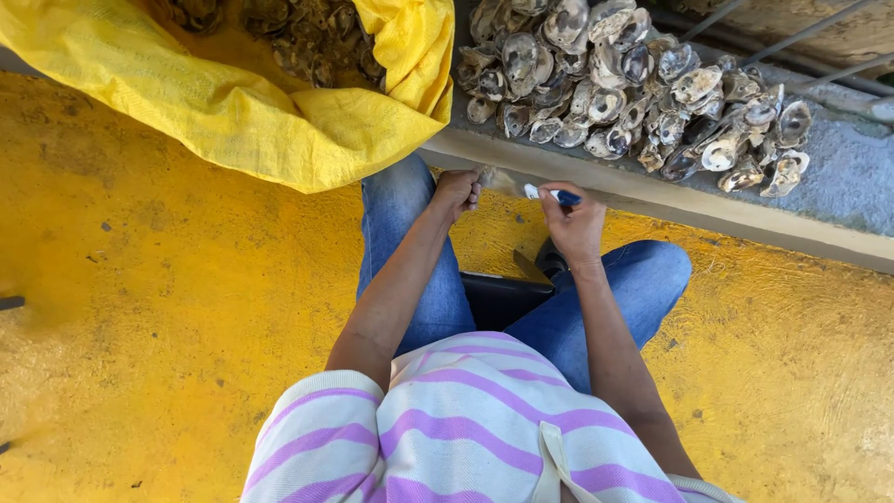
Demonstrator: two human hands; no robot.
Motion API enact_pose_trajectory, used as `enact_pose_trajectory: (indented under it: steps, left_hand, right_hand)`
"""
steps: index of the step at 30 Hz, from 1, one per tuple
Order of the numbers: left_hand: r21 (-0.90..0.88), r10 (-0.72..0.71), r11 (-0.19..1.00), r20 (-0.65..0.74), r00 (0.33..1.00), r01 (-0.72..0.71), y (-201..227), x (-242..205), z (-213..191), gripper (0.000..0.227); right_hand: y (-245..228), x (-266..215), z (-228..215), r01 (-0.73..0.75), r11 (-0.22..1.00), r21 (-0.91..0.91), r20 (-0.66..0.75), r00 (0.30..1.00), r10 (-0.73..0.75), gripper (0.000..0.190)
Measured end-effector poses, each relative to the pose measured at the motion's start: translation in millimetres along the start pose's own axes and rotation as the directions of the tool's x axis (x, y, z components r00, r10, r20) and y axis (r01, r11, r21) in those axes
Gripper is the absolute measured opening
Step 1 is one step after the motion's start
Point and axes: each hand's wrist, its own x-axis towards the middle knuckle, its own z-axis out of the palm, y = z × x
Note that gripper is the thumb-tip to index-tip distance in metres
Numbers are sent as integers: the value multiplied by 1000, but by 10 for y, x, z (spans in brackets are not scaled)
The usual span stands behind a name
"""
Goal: Cleaning and processing oyster shells with a brush and a small tool.
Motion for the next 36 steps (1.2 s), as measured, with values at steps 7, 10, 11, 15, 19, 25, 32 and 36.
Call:
enact_pose_trajectory:
  steps: [7,10,11,15,19,25,32,36]
  left_hand:
    - [40,0,999,8,1000,0,17,18,-7,6]
    - [65,-25,998,2,1000,25,-15,36,-33,11]
    - [112,14,994,-11,1000,-12,-32,55,-45,16]
    - [136,116,983,36,993,-120,106,-162,73,17]
    - [288,281,911,95,955,-296,416,-386,421,27]
    - [391,724,573,169,668,-720,1384,-1015,1266,20]
    - [766,966,-102,229,121,-635,1926,-557,1612,18]
    - [876,955,-74,200,219,-477,2032,-508,1803,17]
  right_hand:
    - [-242,-94,-130,109,973,203,-100,991,-90,11]
    - [-36,-133,-74,92,995,27,39,995,-93,10]
    - [6,-116,-101,86,988,-126,44,996,-81,11]
    - [138,-134,-189,30,989,-148,-54,998,-38,12]
    - [498,-216,-55,-88,993,-76,-77,994,82,13]
    - [616,-240,18,-72,990,-117,3,997,72,16]
    - [945,-181,31,-235,971,37,-19,972,236,17]
    - [827,-145,-41,-287,945,155,-30,955,295,17]
